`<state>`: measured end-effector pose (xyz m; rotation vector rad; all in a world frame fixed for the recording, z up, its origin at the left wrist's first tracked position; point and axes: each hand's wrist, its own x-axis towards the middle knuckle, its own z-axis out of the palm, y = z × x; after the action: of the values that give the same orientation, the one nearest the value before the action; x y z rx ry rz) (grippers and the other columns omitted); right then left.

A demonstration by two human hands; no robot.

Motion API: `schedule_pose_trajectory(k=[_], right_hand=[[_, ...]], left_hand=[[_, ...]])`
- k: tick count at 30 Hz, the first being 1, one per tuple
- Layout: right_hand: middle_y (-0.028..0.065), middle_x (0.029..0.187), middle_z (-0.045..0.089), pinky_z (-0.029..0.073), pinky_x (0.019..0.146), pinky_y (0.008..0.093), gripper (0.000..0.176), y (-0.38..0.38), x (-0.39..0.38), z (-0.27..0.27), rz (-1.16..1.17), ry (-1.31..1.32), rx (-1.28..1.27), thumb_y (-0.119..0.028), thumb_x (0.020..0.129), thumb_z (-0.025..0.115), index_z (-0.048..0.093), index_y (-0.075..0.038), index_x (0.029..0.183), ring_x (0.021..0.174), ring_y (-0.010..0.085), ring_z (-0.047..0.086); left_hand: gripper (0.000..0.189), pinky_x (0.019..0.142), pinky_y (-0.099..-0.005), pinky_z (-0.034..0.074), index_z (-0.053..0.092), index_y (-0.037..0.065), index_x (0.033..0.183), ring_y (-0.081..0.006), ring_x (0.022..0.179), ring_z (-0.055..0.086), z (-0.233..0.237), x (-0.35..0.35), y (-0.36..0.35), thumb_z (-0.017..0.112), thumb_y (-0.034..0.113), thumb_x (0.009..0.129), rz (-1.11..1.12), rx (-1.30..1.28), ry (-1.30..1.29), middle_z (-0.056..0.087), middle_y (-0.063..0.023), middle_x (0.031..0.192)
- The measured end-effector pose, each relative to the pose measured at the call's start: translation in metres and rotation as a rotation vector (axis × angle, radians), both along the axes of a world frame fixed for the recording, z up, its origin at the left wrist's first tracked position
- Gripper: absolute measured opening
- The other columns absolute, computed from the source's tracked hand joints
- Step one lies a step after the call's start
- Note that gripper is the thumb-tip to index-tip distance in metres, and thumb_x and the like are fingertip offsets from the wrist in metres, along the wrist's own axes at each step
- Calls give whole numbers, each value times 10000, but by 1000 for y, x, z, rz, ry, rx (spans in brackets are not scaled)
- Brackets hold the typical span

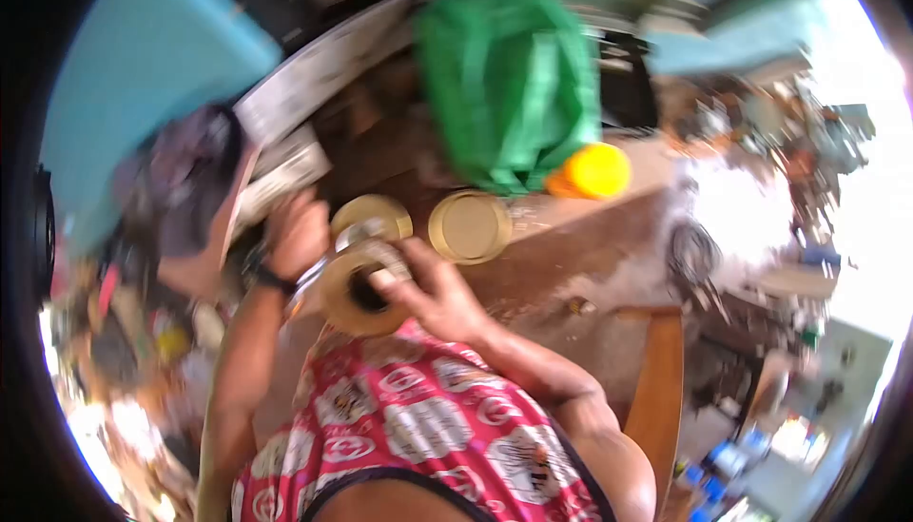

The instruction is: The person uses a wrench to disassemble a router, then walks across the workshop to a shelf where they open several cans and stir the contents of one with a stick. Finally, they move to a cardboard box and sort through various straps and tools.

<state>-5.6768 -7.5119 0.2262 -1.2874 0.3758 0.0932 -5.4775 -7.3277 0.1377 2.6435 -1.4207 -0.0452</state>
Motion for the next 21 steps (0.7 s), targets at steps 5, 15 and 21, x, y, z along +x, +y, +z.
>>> schedule_pose_trajectory(k=[5,15,21], right_hand=[[206,1280,651,479,1037,383,617,5,-3,-15,-75,-97,10,-377,1018,639,481,66,1418,1201,244,618],[218,1261,664,491,1018,392,632,-2,-11,-13,-113,-138,-82,-405,1016,630,481,58,1419,1192,277,637],[207,1344,626,464,1070,395,672,-9,-15,-15,-187,-132,-57,-428,1024,611,426,44,1467,1261,278,597]], left_hand=[[197,853,-503,536,725,-19,832,-389,996,636,4,2,-19,571,103,850,90,194,65,639,-197,1050],[162,822,-487,554,712,-5,910,-395,951,658,28,6,-21,570,69,889,28,263,-34,639,-183,999],[249,745,-433,524,687,-27,1119,-356,838,656,137,-4,-3,584,-44,894,19,-250,34,664,-190,973]])
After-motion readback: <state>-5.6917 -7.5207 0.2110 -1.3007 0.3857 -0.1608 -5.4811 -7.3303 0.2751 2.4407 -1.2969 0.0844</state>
